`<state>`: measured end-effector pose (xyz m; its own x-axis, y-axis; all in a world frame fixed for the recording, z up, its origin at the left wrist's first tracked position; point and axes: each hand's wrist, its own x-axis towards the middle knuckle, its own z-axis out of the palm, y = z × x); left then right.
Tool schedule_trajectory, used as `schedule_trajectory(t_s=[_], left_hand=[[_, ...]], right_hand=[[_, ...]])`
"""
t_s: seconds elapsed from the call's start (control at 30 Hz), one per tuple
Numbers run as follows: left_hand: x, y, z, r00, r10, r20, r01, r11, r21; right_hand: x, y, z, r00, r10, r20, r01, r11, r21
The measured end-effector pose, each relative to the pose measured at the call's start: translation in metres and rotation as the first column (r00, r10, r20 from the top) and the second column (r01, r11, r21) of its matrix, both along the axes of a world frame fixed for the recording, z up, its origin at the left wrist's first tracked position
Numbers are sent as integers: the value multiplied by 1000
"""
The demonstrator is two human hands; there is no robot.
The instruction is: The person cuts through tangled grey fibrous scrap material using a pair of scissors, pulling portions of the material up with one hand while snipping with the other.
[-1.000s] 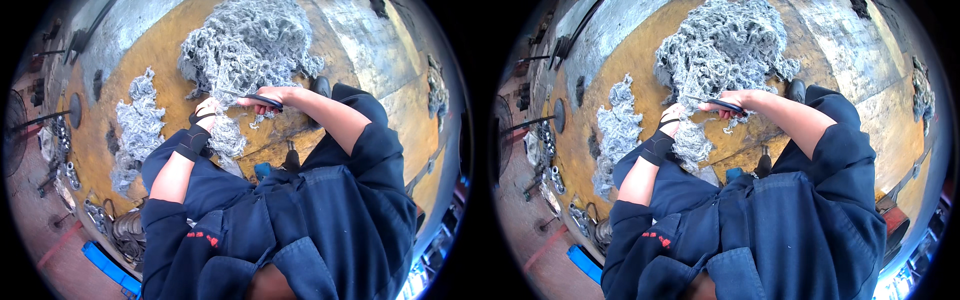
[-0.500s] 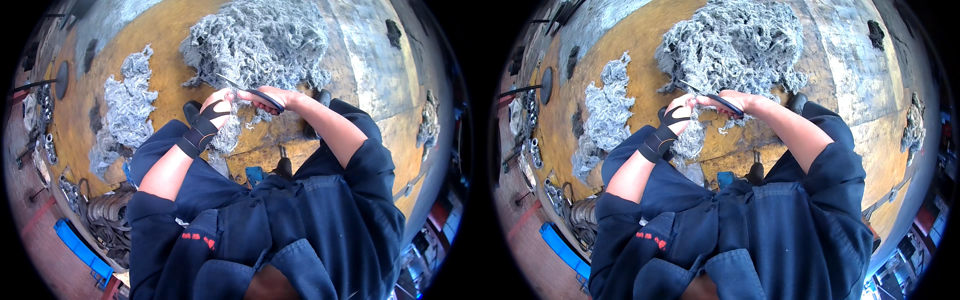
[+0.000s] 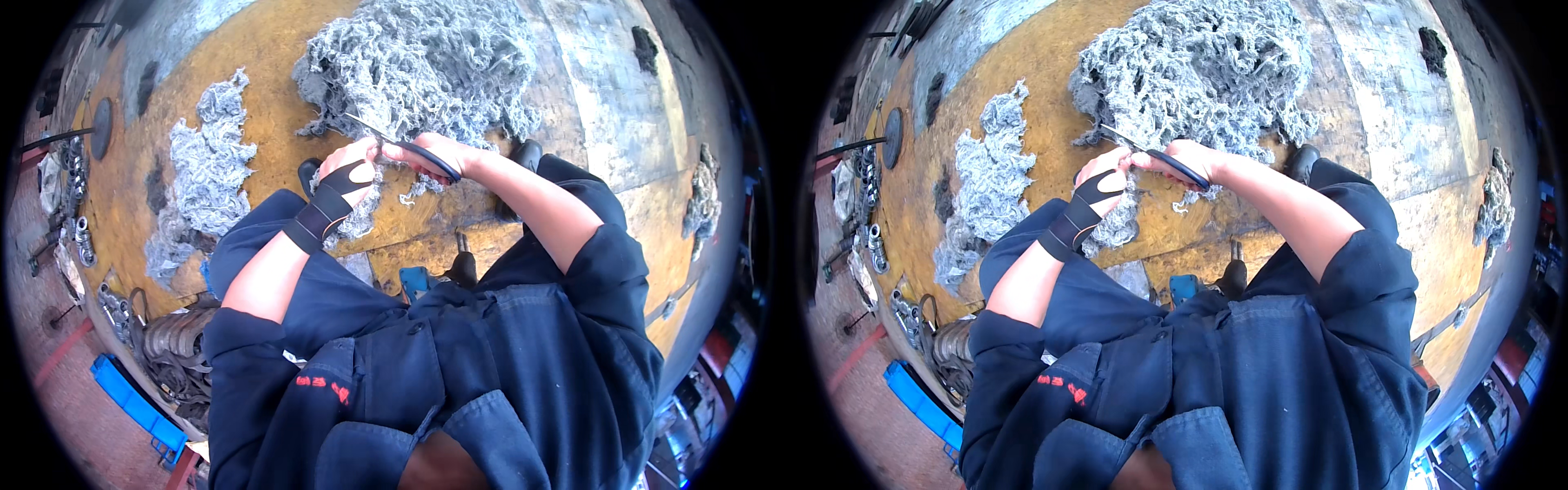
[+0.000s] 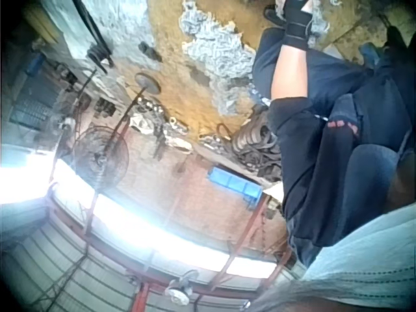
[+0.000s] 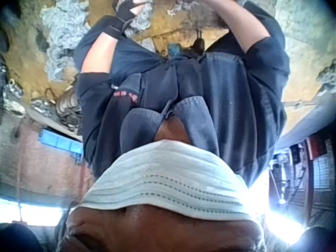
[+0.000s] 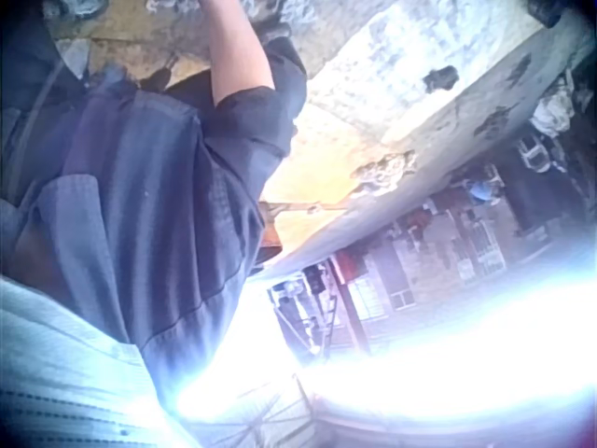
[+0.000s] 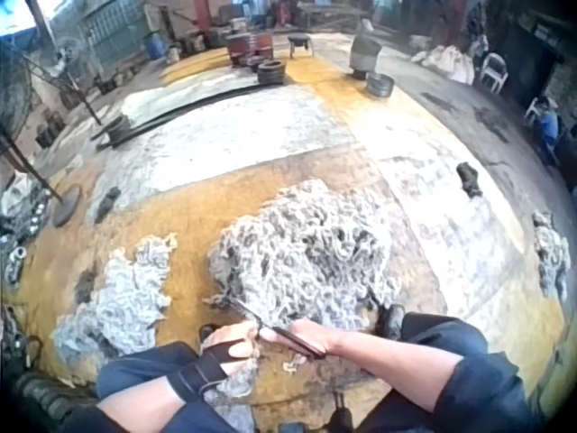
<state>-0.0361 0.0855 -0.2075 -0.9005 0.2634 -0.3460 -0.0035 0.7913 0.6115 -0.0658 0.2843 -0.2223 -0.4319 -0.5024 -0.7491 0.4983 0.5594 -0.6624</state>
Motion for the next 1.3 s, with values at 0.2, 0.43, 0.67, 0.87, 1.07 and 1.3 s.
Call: schedule_trajectory(t_s=[0.2, 0.43, 0.67, 0.87, 1.07, 1.3], left_hand=[[14, 5, -13, 985, -90, 144, 102, 992, -77], [30, -20, -49, 696, 440, 567, -717, 392, 576], [54, -32, -34, 616, 289, 733, -772, 405, 489], [59, -21, -20, 569, 250, 783, -795, 412, 446], [71, -18, -40, 657, 89, 749, -678, 503, 535], [67, -17, -59, 903, 66, 424, -325, 750, 576]], right_hand=[[-17, 4, 42, 911, -412, 22, 410, 898, -162], [-10, 37, 5, 984, -180, -12, 180, 980, 83], [26, 30, -4, 953, 113, 282, -132, 990, 48], [39, 31, -16, 915, 172, 364, -202, 978, 45], [31, 16, -17, 929, 146, 341, -158, 987, 8], [18, -1, -11, 961, 275, 38, -276, 960, 41]])
